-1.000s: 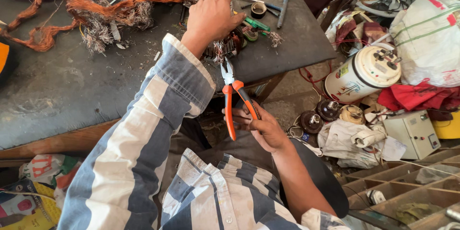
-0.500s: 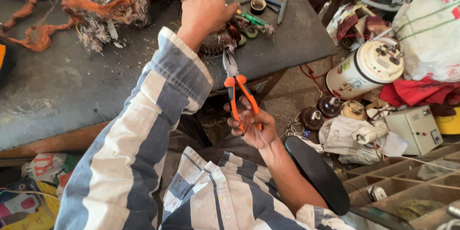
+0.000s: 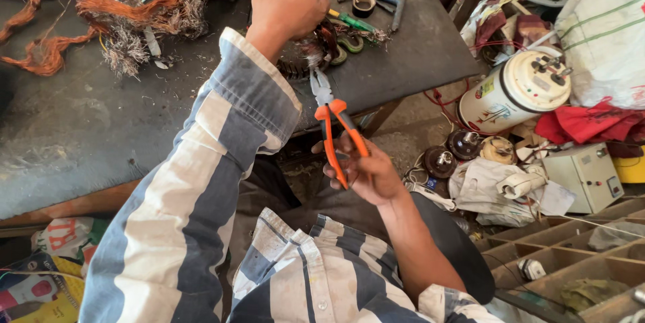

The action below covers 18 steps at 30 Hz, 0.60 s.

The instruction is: The person pulls burnt copper wire windings out of an electric motor stator on a workbench, using pliers to grip and yank the wire bundles and a screwdriver to pry them loose, then trims loose strands with scissors. Another person sits across the table.

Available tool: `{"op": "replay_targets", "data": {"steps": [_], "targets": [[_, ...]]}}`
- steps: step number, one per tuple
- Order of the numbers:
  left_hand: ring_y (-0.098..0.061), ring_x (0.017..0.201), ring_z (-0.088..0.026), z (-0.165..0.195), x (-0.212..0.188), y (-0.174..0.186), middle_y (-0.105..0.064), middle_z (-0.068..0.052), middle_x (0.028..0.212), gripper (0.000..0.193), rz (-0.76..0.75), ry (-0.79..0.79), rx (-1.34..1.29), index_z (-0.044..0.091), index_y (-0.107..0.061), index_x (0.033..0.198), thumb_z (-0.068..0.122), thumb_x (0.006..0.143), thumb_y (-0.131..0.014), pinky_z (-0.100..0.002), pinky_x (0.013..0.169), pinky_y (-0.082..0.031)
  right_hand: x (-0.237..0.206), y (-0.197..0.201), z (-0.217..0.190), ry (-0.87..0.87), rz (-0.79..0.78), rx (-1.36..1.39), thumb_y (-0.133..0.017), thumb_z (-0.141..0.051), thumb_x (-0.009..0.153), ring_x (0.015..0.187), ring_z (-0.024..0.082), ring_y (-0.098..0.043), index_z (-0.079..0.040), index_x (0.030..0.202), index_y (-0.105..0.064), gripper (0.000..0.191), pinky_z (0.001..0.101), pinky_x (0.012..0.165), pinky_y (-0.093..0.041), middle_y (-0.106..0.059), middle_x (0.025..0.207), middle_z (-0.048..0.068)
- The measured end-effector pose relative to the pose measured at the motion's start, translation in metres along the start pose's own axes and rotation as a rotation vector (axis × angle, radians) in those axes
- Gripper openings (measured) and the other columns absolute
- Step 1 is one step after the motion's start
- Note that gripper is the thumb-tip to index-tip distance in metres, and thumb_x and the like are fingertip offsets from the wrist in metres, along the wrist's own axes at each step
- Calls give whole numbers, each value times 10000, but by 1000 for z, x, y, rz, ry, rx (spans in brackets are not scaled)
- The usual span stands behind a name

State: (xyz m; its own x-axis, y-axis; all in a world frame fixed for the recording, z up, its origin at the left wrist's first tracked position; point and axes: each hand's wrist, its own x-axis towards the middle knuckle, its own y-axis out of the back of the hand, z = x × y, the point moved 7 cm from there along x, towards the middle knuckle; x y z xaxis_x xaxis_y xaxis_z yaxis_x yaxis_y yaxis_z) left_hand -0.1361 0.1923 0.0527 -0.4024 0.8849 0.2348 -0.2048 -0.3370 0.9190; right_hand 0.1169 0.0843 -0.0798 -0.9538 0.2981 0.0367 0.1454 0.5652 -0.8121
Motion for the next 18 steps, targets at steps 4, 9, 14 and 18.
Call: {"op": "replay_targets", "data": {"steps": [4, 9, 14, 18], "targets": [[-622, 1068, -526, -2, 2, 1, -653, -269, 1176, 442, -45, -9, 12, 214, -632, 1309, 432, 962, -468, -614, 898, -491, 9, -19, 9, -66, -97, 266, -567, 22, 815, 1015, 252, -620, -143, 1103, -508, 337, 373, 804, -542, -497, 1513, 217], [-621, 1079, -526, -6, 8, 0, -660, -245, 1198, 416, -57, -14, 8, 184, -679, 1226, 412, 947, -472, -603, 921, -495, 20, -11, 15, -7, 147, -280, -516, 41, 750, 924, 230, -612, -102, 1196, -540, 469, 377, 724, -546, -547, 1374, 221], [-645, 1032, -524, -13, 6, -3, -688, -241, 1153, 410, -79, -10, 20, 193, -702, 1218, 400, 962, -457, -592, 901, -517, 21, -12, 2, 18, 244, -864, -546, 24, 743, 792, 190, -524, -47, 1110, -558, 373, 355, 664, -474, -562, 1115, 117], [-664, 983, -505, -18, 0, 6, -703, -227, 1106, 421, -56, 18, -22, 264, -709, 1251, 399, 934, -467, -571, 879, -529, 19, -22, -23, 97, 275, -1544, -607, -15, 718, 844, 207, -547, -23, 1043, -582, 326, 347, 768, -474, -541, 933, 128]]}}
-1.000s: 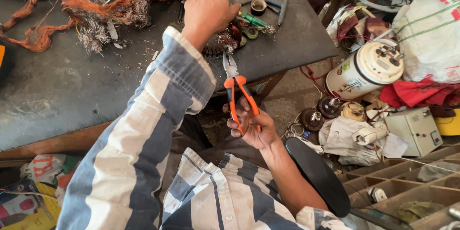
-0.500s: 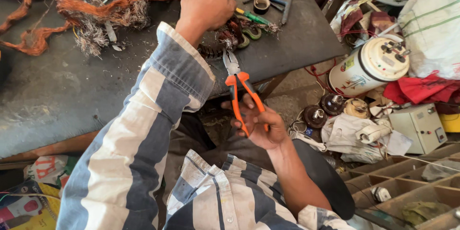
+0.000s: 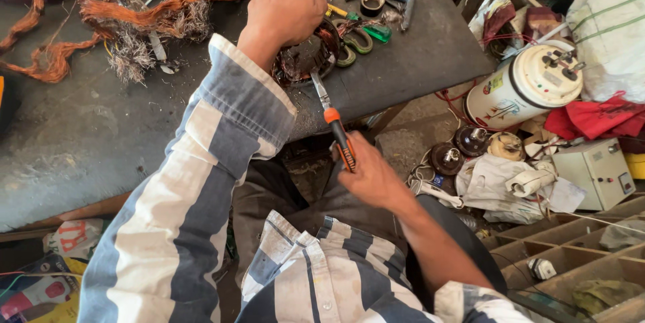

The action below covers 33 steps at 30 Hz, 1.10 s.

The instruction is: The person pulls burnt copper wire windings out of an electric motor stator on a workbench, using pliers to grip and yank the wire bundles and a screwdriver to pry them loose, then trims loose strands with scissors. Another person sits across the table.

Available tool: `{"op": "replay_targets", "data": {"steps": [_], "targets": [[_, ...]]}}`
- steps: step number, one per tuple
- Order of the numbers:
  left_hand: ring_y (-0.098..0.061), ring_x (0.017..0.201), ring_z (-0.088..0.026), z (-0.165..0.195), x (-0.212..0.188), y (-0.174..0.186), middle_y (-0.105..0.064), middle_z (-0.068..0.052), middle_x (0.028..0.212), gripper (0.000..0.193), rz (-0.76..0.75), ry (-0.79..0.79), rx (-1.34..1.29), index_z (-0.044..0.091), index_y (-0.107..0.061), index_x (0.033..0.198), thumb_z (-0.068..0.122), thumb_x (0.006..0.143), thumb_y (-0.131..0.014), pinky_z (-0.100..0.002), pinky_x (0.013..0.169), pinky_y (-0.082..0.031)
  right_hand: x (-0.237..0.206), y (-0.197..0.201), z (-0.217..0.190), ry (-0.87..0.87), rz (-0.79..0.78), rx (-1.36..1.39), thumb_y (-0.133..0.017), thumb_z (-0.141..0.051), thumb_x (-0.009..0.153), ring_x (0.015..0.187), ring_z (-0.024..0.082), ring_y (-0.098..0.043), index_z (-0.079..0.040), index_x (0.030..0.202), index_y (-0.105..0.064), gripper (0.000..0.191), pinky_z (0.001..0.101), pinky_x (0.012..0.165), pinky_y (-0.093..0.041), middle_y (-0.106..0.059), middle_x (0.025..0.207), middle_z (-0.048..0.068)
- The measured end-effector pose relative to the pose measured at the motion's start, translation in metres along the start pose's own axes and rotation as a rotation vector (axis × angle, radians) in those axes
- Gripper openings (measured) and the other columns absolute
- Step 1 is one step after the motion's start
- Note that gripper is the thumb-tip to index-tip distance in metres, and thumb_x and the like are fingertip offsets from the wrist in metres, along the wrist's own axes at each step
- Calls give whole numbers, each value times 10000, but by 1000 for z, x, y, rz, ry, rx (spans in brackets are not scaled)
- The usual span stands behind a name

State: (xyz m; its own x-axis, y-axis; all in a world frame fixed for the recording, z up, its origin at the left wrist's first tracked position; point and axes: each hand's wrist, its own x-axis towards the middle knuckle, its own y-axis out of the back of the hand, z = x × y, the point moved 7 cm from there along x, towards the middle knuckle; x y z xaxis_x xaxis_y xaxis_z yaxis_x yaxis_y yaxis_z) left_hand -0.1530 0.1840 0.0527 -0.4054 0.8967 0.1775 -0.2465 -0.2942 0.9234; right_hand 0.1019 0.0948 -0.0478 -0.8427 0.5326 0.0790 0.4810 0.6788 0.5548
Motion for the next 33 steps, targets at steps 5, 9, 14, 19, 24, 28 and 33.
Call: {"op": "replay_targets", "data": {"steps": [5, 9, 14, 19, 24, 28, 33], "targets": [[-673, 1005, -480, 19, -10, 2, -697, -227, 1123, 431, -28, -12, 41, 284, -696, 1288, 397, 946, -460, -566, 888, -529, -3, 13, 0, -68, -84, 234, -576, -1, 726, 857, 221, -568, -46, 1047, -577, 325, 354, 760, -482, -589, 1005, 100], [-674, 993, -465, 42, -13, -1, -707, -222, 1093, 456, 9, -95, 62, 282, -681, 1304, 358, 902, -479, -573, 864, -517, -12, -4, 3, -307, -235, 1234, -524, 29, 742, 850, 261, -568, -78, 1079, -532, 353, 381, 679, -493, -643, 1187, 142], [-691, 915, -471, 55, -15, -4, -728, -222, 1008, 392, 69, -172, 119, 181, -733, 1171, 300, 893, -484, -574, 784, -542, -11, -36, -9, -153, -325, 1798, -553, 44, 784, 991, 270, -597, -145, 1076, -491, 353, 389, 763, -526, -553, 1075, 64], [-704, 827, -476, 56, -24, -6, -729, -240, 922, 353, 87, -207, 138, 127, -746, 1072, 291, 920, -474, -567, 739, -559, -9, -62, 14, -241, -171, 1579, -568, 45, 818, 969, 260, -596, -111, 1046, -478, 290, 408, 764, -541, -540, 1031, 66], [-692, 852, -490, 53, -22, -2, -721, -258, 946, 376, 136, -242, 130, 127, -744, 1114, 304, 899, -491, -575, 743, -551, -6, -43, 22, -216, -123, 1093, -559, 32, 777, 815, 212, -536, -63, 1099, -507, 340, 354, 645, -473, -575, 1044, 67], [-689, 933, -478, 44, -16, -6, -721, -247, 1016, 388, 59, -214, 96, 118, -751, 1100, 356, 926, -499, -566, 842, -544, 1, 0, 12, -117, -83, 94, -605, -23, 722, 862, 247, -599, -82, 1137, -579, 420, 383, 763, -516, -592, 938, 100], [-669, 918, -521, 30, -24, 5, -713, -260, 1027, 405, 63, -215, 86, 122, -739, 1127, 388, 943, -495, -589, 846, -529, 4, 30, -9, -44, -145, -341, -637, -52, 714, 937, 399, -567, -40, 1017, -548, 316, 480, 827, -449, -549, 912, 183]]}}
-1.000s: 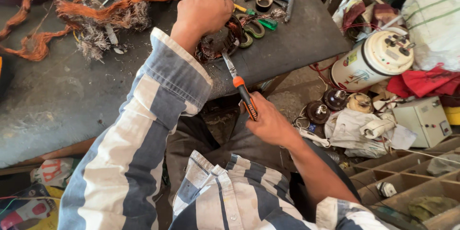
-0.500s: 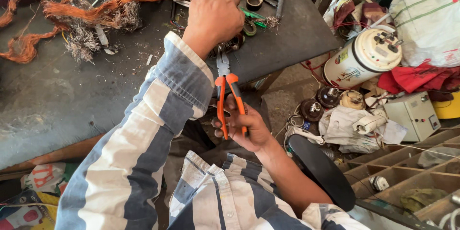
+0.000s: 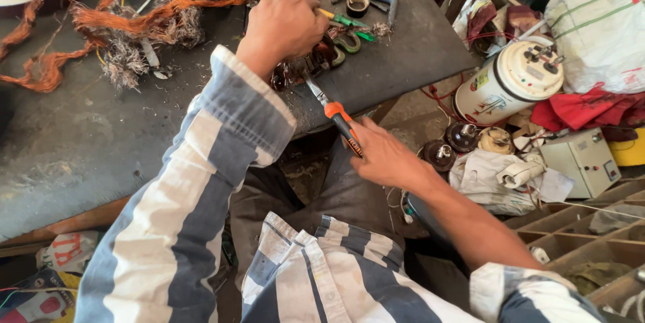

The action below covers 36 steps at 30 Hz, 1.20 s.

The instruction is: The person pulls burnt copper wire windings out of an electric motor stator on a workbench, using pliers to grip and yank the wire bundles and a screwdriver to pry them loose, then trims loose strands with scissors. Another person sits across the table.

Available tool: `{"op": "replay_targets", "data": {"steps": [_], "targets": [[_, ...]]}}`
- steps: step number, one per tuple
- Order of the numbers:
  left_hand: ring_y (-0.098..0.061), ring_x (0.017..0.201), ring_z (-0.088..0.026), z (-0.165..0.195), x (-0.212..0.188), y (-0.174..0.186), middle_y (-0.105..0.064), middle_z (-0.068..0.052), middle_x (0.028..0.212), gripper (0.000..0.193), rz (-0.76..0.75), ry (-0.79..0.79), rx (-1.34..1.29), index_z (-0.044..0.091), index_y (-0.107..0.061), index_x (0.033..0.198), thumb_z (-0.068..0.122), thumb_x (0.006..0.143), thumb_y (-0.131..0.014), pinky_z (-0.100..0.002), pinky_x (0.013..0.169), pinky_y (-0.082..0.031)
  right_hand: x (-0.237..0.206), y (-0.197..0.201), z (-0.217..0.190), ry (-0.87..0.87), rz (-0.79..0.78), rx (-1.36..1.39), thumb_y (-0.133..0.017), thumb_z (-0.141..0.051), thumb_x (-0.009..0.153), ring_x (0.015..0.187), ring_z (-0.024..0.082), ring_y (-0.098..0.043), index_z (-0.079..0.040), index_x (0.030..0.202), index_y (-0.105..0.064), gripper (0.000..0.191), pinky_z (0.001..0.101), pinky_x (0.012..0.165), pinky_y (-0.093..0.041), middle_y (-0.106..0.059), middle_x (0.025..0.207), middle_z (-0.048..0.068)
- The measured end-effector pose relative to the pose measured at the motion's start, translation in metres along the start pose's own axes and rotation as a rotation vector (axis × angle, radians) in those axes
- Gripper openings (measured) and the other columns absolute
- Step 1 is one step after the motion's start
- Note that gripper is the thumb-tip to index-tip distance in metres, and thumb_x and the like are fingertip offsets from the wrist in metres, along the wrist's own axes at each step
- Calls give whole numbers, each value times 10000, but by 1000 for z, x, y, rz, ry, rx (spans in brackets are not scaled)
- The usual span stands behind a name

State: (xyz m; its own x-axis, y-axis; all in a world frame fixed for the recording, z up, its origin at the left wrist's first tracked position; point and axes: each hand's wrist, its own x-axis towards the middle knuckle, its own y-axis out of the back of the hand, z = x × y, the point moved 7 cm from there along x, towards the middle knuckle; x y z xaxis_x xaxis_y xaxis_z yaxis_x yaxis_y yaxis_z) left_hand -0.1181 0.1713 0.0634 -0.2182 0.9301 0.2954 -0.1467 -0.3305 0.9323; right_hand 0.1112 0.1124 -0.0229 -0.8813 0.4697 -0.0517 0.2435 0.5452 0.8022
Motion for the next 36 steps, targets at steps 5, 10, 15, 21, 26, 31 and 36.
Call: {"op": "replay_targets", "data": {"steps": [5, 10, 15, 21, 26, 31, 36], "targets": [[-685, 878, -481, 16, -8, 2, -717, -246, 960, 370, 12, 32, 1, 117, -740, 1087, 338, 912, -500, -576, 767, -541, -3, 1, 2, -6, -58, 281, -622, -43, 747, 906, 337, -610, -58, 1037, -585, 293, 437, 796, -499, -611, 999, 173], [-706, 833, -455, 43, 0, -6, -727, -238, 891, 327, 56, -56, 81, 97, -754, 1045, 273, 883, -531, -551, 725, -547, -8, -39, 12, -119, -225, 1574, -578, -31, 777, 909, 276, -707, -93, 1097, -566, 326, 403, 747, -582, -678, 1288, 181], [-700, 815, -462, 33, 2, -8, -726, -232, 881, 327, 89, -52, 60, 101, -763, 1020, 284, 867, -540, -568, 705, -542, 0, -80, -4, 81, -195, 1967, -581, -16, 887, 1150, 366, -687, -94, 1220, -553, 343, 455, 956, -575, -616, 1255, 120], [-701, 810, -457, 27, -6, 0, -728, -230, 873, 381, 135, -70, 64, 103, -774, 1001, 416, 898, -582, -564, 707, -545, 1, -80, 0, -14, -141, 1554, -576, -98, 900, 1223, 343, -643, -26, 1448, -481, 560, 422, 933, -517, -630, 1302, 179], [-705, 806, -454, 31, -9, 3, -730, -229, 869, 420, 158, -86, 70, 96, -776, 983, 476, 902, -616, -552, 705, -552, -6, -67, 2, 57, -232, 1700, -565, -121, 853, 1277, 357, -630, -28, 1500, -416, 671, 468, 1023, -544, -599, 1410, 201], [-703, 785, -456, 32, -6, 3, -723, -235, 865, 394, 117, -71, 78, 102, -776, 970, 456, 901, -618, -560, 677, -551, 4, -77, 4, 127, -198, 1822, -575, -45, 828, 1273, 395, -624, -17, 1492, -454, 675, 482, 1038, -533, -579, 1425, 203], [-702, 784, -458, 35, -10, 8, -729, -228, 854, 366, 100, -57, 37, 110, -777, 983, 414, 895, -594, -563, 708, -549, 5, -91, 1, 44, -174, 1964, -595, -13, 770, 1114, 335, -639, -58, 1311, -530, 547, 491, 918, -569, -601, 1295, 163]]}}
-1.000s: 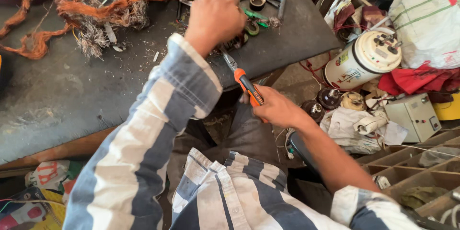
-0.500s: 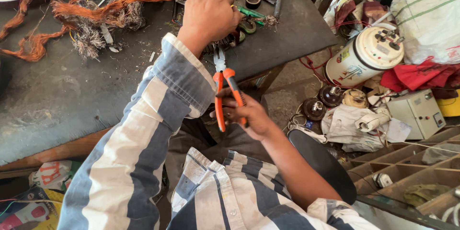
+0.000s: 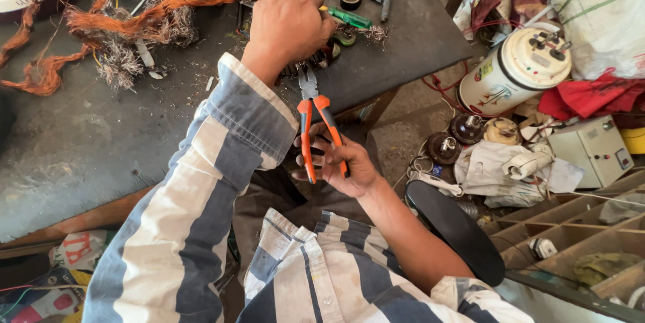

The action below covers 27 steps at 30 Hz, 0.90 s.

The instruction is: The person pulls burnt copper wire windings out of an electric motor stator on a workbench, using pliers to grip and yank the wire bundles and a screwdriver to pry them loose, then trims loose strands with scissors. Another person sits across the table.

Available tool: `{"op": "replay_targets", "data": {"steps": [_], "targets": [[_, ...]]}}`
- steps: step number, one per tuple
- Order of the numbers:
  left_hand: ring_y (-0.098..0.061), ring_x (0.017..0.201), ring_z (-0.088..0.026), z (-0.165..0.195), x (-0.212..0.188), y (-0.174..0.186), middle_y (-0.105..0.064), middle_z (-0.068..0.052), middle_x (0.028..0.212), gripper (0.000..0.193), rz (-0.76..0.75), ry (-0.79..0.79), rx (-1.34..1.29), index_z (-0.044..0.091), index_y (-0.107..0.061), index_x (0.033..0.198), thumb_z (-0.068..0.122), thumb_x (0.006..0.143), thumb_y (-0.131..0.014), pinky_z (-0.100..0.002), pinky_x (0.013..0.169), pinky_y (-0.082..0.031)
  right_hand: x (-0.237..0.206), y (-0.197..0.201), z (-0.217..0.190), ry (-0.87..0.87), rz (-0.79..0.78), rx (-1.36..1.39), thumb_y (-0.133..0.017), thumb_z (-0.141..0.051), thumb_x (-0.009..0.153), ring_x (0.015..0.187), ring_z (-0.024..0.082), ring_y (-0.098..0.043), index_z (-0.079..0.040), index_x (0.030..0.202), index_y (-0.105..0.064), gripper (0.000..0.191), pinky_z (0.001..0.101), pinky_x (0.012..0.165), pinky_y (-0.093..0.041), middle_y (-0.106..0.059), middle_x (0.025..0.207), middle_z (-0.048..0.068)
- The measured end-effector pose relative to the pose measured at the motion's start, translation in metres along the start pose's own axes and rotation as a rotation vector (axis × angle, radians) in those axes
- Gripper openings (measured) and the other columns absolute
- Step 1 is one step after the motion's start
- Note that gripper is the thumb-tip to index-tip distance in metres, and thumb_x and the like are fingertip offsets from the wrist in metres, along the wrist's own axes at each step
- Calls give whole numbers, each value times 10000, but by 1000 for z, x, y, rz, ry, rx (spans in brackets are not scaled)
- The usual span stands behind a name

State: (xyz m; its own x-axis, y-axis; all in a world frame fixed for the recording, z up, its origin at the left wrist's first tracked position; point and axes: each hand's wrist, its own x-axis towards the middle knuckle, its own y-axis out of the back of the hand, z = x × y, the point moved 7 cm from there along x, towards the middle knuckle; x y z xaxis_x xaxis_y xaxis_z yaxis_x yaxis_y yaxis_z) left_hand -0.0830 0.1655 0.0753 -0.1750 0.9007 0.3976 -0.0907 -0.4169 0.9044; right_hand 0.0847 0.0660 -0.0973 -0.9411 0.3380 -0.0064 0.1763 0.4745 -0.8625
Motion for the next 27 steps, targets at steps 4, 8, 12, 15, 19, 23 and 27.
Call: {"op": "replay_targets", "data": {"steps": [4, 8, 12, 15, 19, 23, 27], "targets": [[-702, 796, -463, 4, 1, 0, -729, -235, 865, 364, -19, -13, 32, 106, -776, 992, 393, 925, -563, -567, 709, -551, -2, 0, 0, -11, 37, -7, -593, -5, 828, 980, 273, -610, -58, 1270, -555, 447, 403, 769, -530, -570, 1155, 127], [-699, 797, -465, -5, 1, -1, -726, -242, 884, 396, -38, 3, 21, 100, -776, 972, 439, 916, -581, -573, 708, -551, -3, 5, -20, -101, 126, -313, -555, 1, 797, 803, 236, -547, -71, 1177, -551, 387, 358, 651, -468, -572, 1043, 114], [-686, 792, -492, -22, 2, 1, -715, -270, 892, 418, -52, 21, 8, 77, -756, 984, 454, 945, -579, -581, 706, -548, 4, -15, -71, 2, 126, -1497, -590, -45, 783, 812, 303, -546, -54, 1084, -567, 302, 416, 722, -456, -544, 859, 150], [-691, 800, -493, -22, -3, 0, -714, -282, 895, 402, -26, 10, 20, 63, -748, 986, 425, 963, -574, -576, 722, -553, -2, -33, -89, -22, 113, -1948, -604, -64, 745, 892, 355, -550, -39, 1041, -542, 303, 461, 793, -448, -531, 833, 158], [-693, 834, -487, -22, -1, -3, -717, -270, 905, 393, -53, 56, 18, 79, -754, 988, 426, 965, -570, -570, 746, -553, -3, -46, -94, 51, 98, -1938, -607, -61, 758, 924, 356, -580, -59, 1093, -584, 336, 459, 837, -476, -565, 900, 168], [-698, 803, -474, -11, 5, -2, -723, -247, 898, 407, -7, 9, 41, 92, -770, 973, 459, 905, -606, -571, 701, -554, 3, -26, -74, -96, 153, -1349, -578, -42, 769, 878, 269, -643, -41, 1136, -580, 367, 381, 750, -551, -648, 1027, 139], [-707, 812, -464, -8, 6, -7, -725, -247, 903, 397, -44, 8, 67, 85, -772, 979, 430, 935, -583, -569, 718, -559, 7, -15, -44, -112, 147, -713, -538, -30, 768, 937, 226, -665, -20, 1248, -542, 480, 345, 760, -566, -652, 1153, 110]]}}
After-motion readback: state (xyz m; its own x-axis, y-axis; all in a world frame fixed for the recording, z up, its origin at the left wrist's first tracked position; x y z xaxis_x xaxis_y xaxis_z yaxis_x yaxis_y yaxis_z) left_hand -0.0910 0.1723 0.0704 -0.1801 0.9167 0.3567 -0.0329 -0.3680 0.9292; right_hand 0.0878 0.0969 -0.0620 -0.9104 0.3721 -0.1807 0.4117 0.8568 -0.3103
